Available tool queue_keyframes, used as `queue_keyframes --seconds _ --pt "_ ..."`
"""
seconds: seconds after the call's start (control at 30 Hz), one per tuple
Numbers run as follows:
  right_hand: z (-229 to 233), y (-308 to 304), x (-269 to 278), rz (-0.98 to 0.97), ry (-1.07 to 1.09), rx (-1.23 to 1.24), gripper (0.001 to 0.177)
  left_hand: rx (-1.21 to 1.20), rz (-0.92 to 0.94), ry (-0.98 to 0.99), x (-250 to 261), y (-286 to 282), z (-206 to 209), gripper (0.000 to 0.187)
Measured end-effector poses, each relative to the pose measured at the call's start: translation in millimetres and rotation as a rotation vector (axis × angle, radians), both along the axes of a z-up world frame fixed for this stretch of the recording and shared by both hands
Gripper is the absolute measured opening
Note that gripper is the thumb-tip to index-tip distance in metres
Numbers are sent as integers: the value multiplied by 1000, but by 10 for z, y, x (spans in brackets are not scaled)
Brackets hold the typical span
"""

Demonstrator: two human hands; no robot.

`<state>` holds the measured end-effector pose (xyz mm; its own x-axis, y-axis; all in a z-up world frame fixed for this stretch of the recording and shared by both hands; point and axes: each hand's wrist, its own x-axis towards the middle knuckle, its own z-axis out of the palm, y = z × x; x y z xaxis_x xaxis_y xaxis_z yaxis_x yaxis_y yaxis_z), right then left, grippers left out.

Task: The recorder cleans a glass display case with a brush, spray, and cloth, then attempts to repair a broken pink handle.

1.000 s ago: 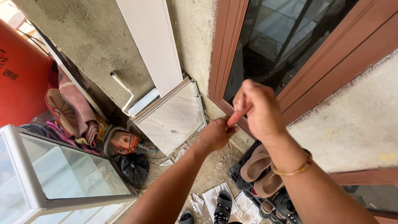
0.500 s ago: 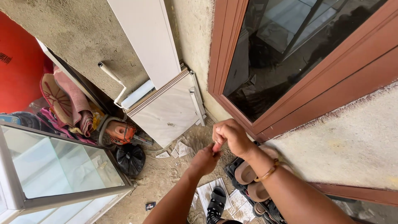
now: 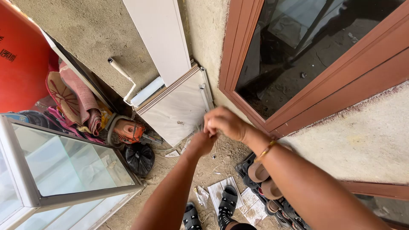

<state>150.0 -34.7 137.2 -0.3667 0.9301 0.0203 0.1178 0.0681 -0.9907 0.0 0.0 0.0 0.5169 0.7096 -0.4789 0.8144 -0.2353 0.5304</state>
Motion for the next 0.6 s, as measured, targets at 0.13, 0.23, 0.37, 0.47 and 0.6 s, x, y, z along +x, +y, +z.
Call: queue_keyframes --seconds 0.13,0.23,0.37,0.47,0.6 --pt "-301 -212 -134 103 32 -71 29 -170 121 -32 -152 -563 -397 48" --pt "-155 -369 -126 241 -1 -74 30 -154 76 -20 -132 -855 -423 48" --pt "460 -374 -82 284 32 -83 30 66 27 -230 -79 -885 401 38" --pt "916 -283 -108 201 20 -81 29 49 139 -313 -33 -754 944 38" --pt "1049 -238 -232 112 15 30 23 213 171 -421 -51 -509 498 33"
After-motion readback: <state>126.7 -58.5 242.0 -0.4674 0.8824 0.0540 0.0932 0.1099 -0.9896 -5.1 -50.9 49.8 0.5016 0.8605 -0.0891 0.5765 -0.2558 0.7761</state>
